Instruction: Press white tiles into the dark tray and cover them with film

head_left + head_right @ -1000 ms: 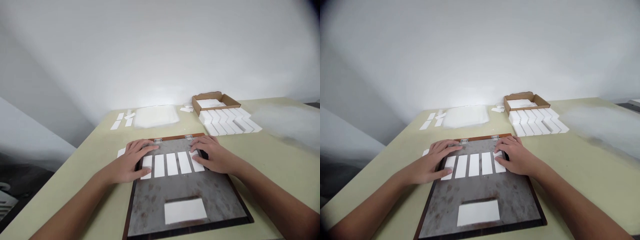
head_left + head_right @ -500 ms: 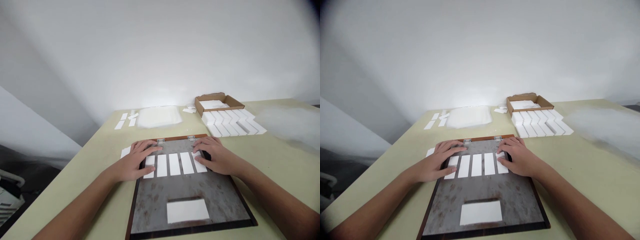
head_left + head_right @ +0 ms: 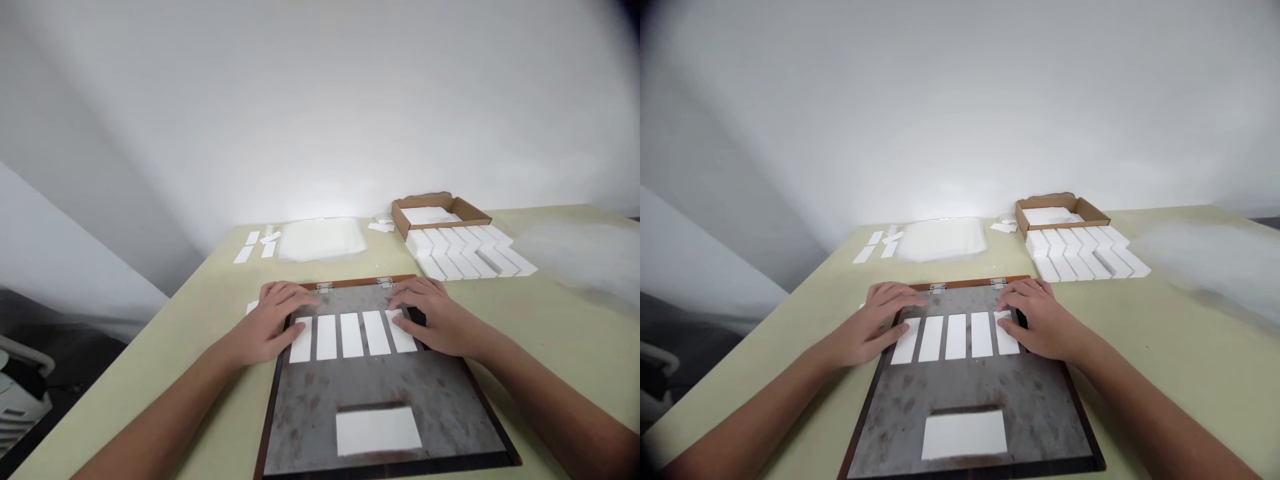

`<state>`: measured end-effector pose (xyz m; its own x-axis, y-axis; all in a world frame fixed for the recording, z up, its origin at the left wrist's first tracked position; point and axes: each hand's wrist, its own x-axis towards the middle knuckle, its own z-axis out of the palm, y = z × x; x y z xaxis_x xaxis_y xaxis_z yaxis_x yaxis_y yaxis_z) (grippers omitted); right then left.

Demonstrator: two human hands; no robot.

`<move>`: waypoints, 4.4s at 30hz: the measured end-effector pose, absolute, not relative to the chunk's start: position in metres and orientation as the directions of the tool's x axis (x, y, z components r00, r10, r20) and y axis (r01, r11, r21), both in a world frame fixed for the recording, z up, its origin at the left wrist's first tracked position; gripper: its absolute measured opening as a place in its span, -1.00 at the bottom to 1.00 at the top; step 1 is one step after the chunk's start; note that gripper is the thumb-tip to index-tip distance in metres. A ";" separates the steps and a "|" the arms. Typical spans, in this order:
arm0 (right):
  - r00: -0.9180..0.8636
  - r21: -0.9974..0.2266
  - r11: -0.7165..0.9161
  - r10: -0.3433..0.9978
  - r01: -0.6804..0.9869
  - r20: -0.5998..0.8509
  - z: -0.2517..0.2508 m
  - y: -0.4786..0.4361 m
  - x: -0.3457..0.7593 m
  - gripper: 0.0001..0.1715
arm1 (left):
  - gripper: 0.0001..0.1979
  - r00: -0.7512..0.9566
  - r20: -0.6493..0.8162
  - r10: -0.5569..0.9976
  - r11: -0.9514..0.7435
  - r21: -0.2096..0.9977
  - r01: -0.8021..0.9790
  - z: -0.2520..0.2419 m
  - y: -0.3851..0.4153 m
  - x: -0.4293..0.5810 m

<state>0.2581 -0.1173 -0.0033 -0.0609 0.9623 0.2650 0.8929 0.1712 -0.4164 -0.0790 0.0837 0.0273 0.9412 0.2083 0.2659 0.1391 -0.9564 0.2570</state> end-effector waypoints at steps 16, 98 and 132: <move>-0.006 -0.468 0.183 0.935 0.864 0.354 -0.006 -0.112 0.256 -0.90 | -0.84 0.940 0.339 0.040 -0.992 0.128 -0.004 0.036 0.082 -0.080; 0.171 -0.658 0.328 0.800 0.677 0.575 -0.004 -0.106 0.256 -0.29 | -0.63 0.953 0.302 0.035 -0.999 0.031 0.027 0.016 -0.074 -0.056; -0.158 -0.545 0.345 0.919 0.764 0.360 0.014 -0.174 0.201 -0.53 | -0.66 0.922 0.372 0.108 -0.994 0.019 0.109 0.010 -0.069 -0.072</move>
<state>0.2014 -0.1744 0.0143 -0.1575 0.9194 0.3603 0.7642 0.3446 -0.5452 -0.0722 -0.0689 0.0104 0.9220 0.1084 0.3716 0.1090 -0.9939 0.0194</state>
